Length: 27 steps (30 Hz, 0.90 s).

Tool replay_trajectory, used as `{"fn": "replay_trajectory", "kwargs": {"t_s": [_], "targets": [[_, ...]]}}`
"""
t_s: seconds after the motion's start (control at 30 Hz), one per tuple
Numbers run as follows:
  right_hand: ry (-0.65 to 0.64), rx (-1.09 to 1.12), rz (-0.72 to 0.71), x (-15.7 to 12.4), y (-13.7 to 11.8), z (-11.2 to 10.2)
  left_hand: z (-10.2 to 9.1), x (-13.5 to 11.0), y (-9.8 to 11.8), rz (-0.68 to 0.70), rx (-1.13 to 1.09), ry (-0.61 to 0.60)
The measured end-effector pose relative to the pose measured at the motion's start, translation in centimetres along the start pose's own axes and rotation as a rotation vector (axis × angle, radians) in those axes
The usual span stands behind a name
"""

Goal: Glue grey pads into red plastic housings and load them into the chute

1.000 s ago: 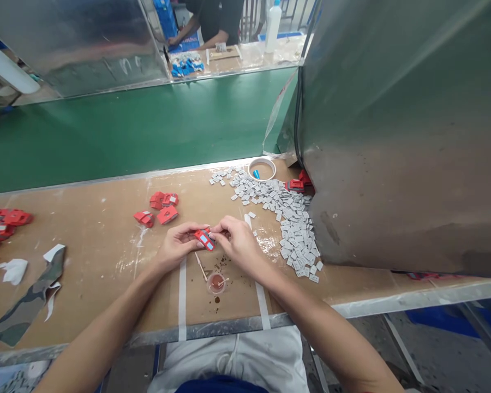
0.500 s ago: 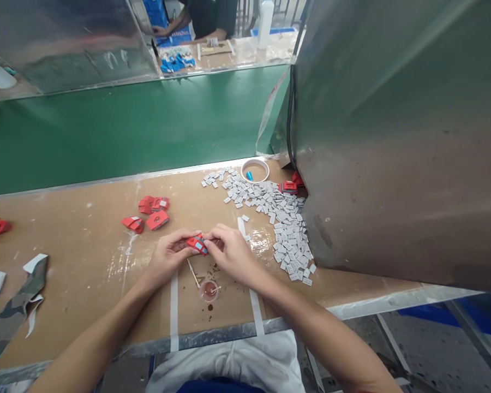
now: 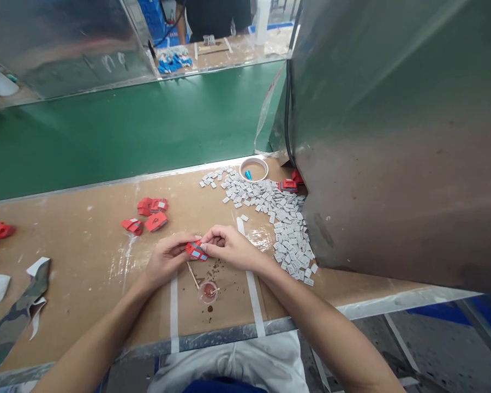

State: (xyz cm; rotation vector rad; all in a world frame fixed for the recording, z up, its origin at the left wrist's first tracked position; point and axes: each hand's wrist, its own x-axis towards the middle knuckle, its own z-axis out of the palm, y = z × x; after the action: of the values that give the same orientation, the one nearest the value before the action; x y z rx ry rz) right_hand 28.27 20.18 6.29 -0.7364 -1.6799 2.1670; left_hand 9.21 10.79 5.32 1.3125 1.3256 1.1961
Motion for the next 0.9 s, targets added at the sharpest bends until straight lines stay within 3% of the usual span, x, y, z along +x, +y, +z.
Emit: {"fn": "replay_trajectory", "kwargs": {"t_s": [0.13, 0.33, 0.53, 0.67, 0.9], "targets": [[0.008, -0.032, -0.012, -0.1, -0.2, 0.1, -0.1, -0.1, -0.4, -0.002, -0.022, -0.003], [0.225, -0.365, -0.185, -0.5, -0.4, 0.7, 0.2, -0.2, -0.2, 0.07, 0.078, 0.037], [0.161, -0.67, -0.309, -0.9, -0.4, 1.1, 0.3, -0.2, 0.2, 0.112, 0.239, 0.002], [0.169, -0.581, -0.309, -0.6, -0.2, 1.0, 0.3, -0.1, 0.0, 0.158, 0.284, 0.032], [0.043, -0.154, -0.172, 0.2, 0.5, 0.7, -0.2, -0.1, 0.5, 0.303, 0.33, 0.008]]}}
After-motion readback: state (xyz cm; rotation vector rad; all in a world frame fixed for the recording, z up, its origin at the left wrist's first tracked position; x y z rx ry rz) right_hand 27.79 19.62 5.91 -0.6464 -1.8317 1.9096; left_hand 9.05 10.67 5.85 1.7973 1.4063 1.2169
